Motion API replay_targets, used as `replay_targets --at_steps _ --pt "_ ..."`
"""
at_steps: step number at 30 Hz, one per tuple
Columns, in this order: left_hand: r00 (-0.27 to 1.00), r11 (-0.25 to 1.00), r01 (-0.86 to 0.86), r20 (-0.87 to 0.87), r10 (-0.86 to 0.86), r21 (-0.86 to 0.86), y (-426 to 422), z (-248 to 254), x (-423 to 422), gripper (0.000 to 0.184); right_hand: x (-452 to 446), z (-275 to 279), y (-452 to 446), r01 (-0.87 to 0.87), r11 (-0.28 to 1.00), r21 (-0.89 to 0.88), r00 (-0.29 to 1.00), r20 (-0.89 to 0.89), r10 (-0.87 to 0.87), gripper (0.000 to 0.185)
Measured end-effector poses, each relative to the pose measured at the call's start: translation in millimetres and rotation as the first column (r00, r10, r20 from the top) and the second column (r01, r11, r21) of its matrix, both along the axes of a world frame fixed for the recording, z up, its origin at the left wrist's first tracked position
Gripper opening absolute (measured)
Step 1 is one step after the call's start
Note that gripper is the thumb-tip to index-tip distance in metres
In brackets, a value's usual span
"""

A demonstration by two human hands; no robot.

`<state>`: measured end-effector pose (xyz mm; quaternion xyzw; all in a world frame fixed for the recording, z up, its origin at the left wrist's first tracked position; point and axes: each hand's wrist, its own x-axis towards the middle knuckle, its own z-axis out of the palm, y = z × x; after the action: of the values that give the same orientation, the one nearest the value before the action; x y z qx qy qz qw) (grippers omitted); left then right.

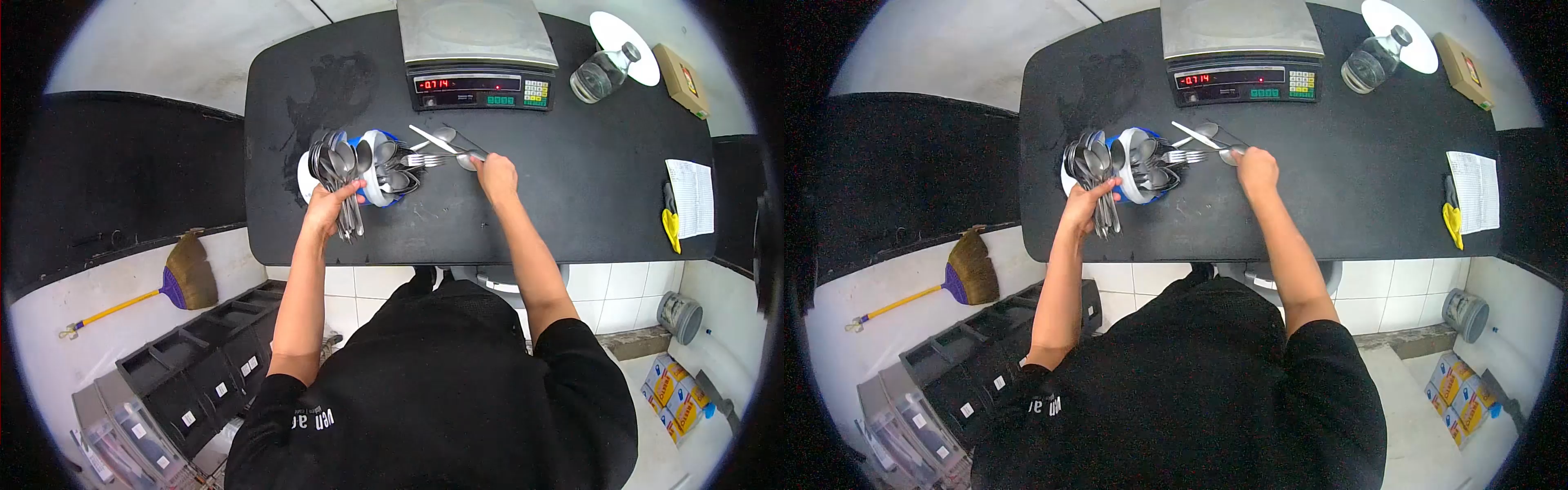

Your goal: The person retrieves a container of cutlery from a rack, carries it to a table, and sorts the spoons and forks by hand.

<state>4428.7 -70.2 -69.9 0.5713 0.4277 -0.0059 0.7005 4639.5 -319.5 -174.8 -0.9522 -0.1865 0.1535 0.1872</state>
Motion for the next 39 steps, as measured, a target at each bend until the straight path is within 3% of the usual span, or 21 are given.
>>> replay_targets --at_steps 3,5,7,8,9,12,14,17,19,20,21,22,23,25,26,28,29,30,31,34,39 --pt "1.000 1.000 0.019 -0.015 -0.019 -0.006 -15 15 0 0.031 4 -43 -18 -0.022 0.999 0.026 0.993 0.115 0.019 0.033" --pt "0.998 0.997 0.067 -0.012 -0.068 -0.043 -26 20 -4 0.032 3 -17 -24 0.180 0.948 0.261 0.931 -0.357 -0.079 0.031" --pt "0.989 0.989 0.151 -0.011 -0.151 0.001 -42 24 -3 0.028 2 13 -42 0.249 0.929 0.274 0.900 -0.419 -0.118 0.027" --pt "0.984 0.985 0.175 0.031 -0.174 -0.009 -50 23 -2 0.026 2 26 -55 0.039 0.969 0.242 0.989 -0.145 -0.004 0.025" --pt "0.978 0.980 0.196 0.072 -0.194 -0.018 -58 21 -1 0.024 1 41 -67 -0.160 0.976 0.150 0.982 0.130 0.141 0.024" --pt "0.973 0.966 0.216 0.113 -0.201 -0.140 -83 8 2 0.019 -4 112 -95 -0.284 0.957 0.054 0.953 0.131 0.275 0.021" --pt "0.953 0.953 0.286 0.136 -0.271 -0.104 -98 -3 6 0.018 -14 149 -101 -0.327 0.944 0.041 0.937 0.141 0.319 0.020" --pt "0.914 0.922 0.386 0.141 -0.382 -0.003 -115 -32 11 0.022 -35 171 -92 -0.579 0.792 0.195 0.812 0.049 0.581 0.017" --pt "0.904 0.917 0.389 0.156 -0.398 0.090 -124 -42 14 0.025 -45 165 -80 -0.630 0.714 0.305 0.756 0.029 0.654 0.018" --pt "0.879 0.882 0.465 0.074 -0.471 0.079 -124 -43 15 0.024 -48 165 -75 -0.630 0.714 0.306 0.756 0.030 0.654 0.018" --pt "0.879 0.882 0.465 0.072 -0.471 0.080 -127 -39 14 0.024 -50 165 -69 -0.535 0.785 0.314 0.803 -0.102 0.588 0.019" --pt "0.916 0.911 0.399 0.089 -0.391 -0.105 -132 -35 11 0.022 -52 163 -66 -0.433 0.847 0.307 0.828 -0.235 0.508 0.020" --pt "0.947 0.903 0.320 0.090 -0.307 -0.287 -135 -32 9 0.021 -51 159 -63 -0.430 0.848 0.310 0.828 -0.238 0.507 0.020" --pt "0.937 0.889 0.350 0.090 -0.339 -0.296 -135 -32 4 0.021 -44 146 -56 -0.095 0.913 0.396 0.698 -0.627 0.345 0.019" --pt "0.930 0.871 0.362 0.067 -0.361 -0.332 -135 -32 1 0.023 -37 131 -52 -0.093 0.913 0.398 0.696 -0.630 0.345 0.019" --pt "0.924 0.854 0.370 0.047 -0.380 -0.365 -134 -29 -2 0.025 -16 82 -39 0.111 0.835 0.539 0.722 -0.621 0.305 0.019" --pt "0.949 0.850 0.302 0.053 -0.311 -0.431 -136 -24 -4 0.024 -6 50 -32 0.110 0.834 0.541 0.721 -0.621 0.308 0.019" --pt "0.969 0.837 0.236 0.054 -0.241 -0.495 -137 -20 -7 0.023 4 13 -25 -0.202 0.844 0.497 0.963 -0.054 0.263 0.018" --pt "0.969 0.839 0.236 0.052 -0.242 -0.491 -136 -21 -10 0.023 10 -10 -21 -0.419 0.865 0.274 0.810 0.543 0.221 0.019" --pt "0.992 0.880 0.107 -0.002 -0.122 -0.462 -131 -20 -18 0.017 19 -29 -17 -0.456 0.876 0.156 0.829 0.433 0.355 0.021" --pt "0.991 0.920 0.125 0.081 -0.102 -0.371 -108 -38 -26 0.025 34 -5 -30 -0.459 0.855 0.242 0.864 0.348 0.365 0.019"
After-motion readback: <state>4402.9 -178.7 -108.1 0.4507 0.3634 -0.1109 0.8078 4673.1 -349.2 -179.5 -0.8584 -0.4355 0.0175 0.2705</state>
